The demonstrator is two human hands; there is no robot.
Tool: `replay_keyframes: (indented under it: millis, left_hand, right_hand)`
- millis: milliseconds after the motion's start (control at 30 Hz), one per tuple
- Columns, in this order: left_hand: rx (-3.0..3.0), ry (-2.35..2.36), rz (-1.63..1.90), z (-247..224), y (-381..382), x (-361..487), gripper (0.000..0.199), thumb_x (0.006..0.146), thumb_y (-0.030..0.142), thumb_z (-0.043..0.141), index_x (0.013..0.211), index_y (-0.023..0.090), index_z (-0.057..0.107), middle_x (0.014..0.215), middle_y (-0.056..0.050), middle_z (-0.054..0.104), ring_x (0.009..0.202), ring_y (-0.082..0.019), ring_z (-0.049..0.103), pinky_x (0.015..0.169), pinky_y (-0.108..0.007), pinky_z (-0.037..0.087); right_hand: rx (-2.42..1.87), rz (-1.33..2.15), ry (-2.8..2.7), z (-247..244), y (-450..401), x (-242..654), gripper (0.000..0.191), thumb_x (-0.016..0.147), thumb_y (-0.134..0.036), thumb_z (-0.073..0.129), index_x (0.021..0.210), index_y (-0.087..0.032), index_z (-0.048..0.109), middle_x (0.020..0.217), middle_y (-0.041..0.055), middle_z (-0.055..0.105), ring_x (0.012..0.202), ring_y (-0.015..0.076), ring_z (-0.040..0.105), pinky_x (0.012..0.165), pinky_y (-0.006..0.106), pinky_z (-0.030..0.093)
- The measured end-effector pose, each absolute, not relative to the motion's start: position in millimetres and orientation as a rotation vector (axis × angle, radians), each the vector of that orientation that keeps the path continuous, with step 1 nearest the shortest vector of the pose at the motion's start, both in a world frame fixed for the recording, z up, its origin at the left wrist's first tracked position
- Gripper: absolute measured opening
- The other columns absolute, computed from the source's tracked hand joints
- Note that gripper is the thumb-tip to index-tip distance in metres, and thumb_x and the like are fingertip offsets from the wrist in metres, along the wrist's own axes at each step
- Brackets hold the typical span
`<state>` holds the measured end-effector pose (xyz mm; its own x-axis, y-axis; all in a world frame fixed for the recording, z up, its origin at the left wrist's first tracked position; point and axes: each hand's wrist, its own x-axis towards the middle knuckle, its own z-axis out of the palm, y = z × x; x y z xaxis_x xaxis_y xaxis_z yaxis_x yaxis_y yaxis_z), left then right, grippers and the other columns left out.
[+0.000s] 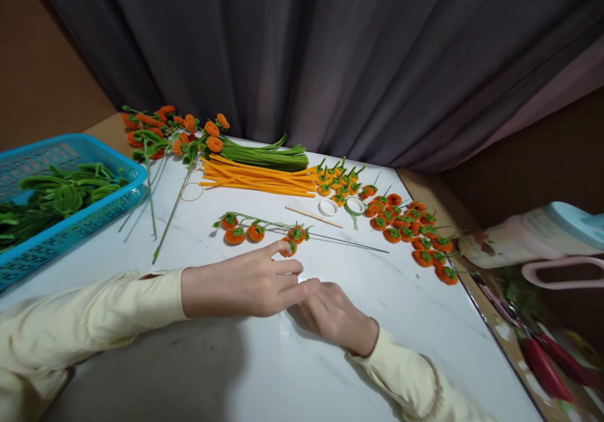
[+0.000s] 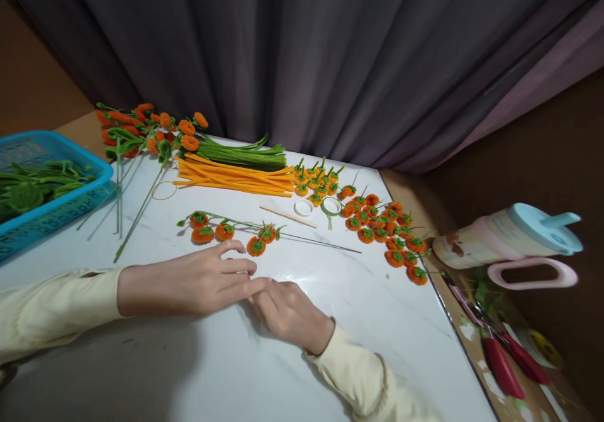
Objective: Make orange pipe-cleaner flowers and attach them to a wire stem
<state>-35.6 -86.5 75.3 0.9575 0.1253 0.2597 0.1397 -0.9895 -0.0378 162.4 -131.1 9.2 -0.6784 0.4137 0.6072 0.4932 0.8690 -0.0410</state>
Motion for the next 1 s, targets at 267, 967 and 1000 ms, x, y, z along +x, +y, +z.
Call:
replay_keyframes:
  millis: [267, 967, 1000]
  left_hand:
    - [-3.057, -0.169, -0.561, 76.4, -87.2, -36.6, 0.027, 0.09, 0.004, 0.038, 0.112, 0.013, 0.052, 0.08, -0.009, 0.068, 0.09, -0.018, 0.06, 0.088, -0.036, 0.04]
    - [-3.057, -0.141, -0.586, 72.1, -95.3, -32.5, 0.039, 0.09, 0.001, 0.033, 0.127, 0.009, 0.04, 0.068, -0.004, 0.066, 0.084, -0.016, 0.06, 0.085, -0.036, 0.04]
    - [-3.124, -0.135, -0.565, 72.4, -94.5, -33.4, 0.042, 0.089, -0.001, 0.033, 0.129, 0.01, 0.038, 0.07, -0.004, 0.066, 0.086, -0.017, 0.06, 0.087, -0.037, 0.038]
  right_hand:
    - [-0.637, -0.293, -2.375, 9.5, -132.2, 162.4, 0.019, 0.088, -0.005, 0.037, 0.074, -0.017, 0.043, 0.055, -0.0009, 0.046, 0.05, 0.0135, 0.042, 0.045, 0.026, 0.027]
    - [-0.632, -0.396, -2.279, 8.0, -133.7, 160.2, 0.023, 0.087, -0.006, 0.035, 0.069, -0.019, 0.037, 0.05, -0.0027, 0.04, 0.046, 0.0125, 0.036, 0.042, 0.026, 0.025]
    - [-0.623, -0.42, -2.271, 9.4, -133.8, 159.6, 0.022, 0.087, -0.006, 0.036, 0.069, -0.019, 0.038, 0.049, -0.0031, 0.04, 0.046, 0.0125, 0.034, 0.041, 0.026, 0.024]
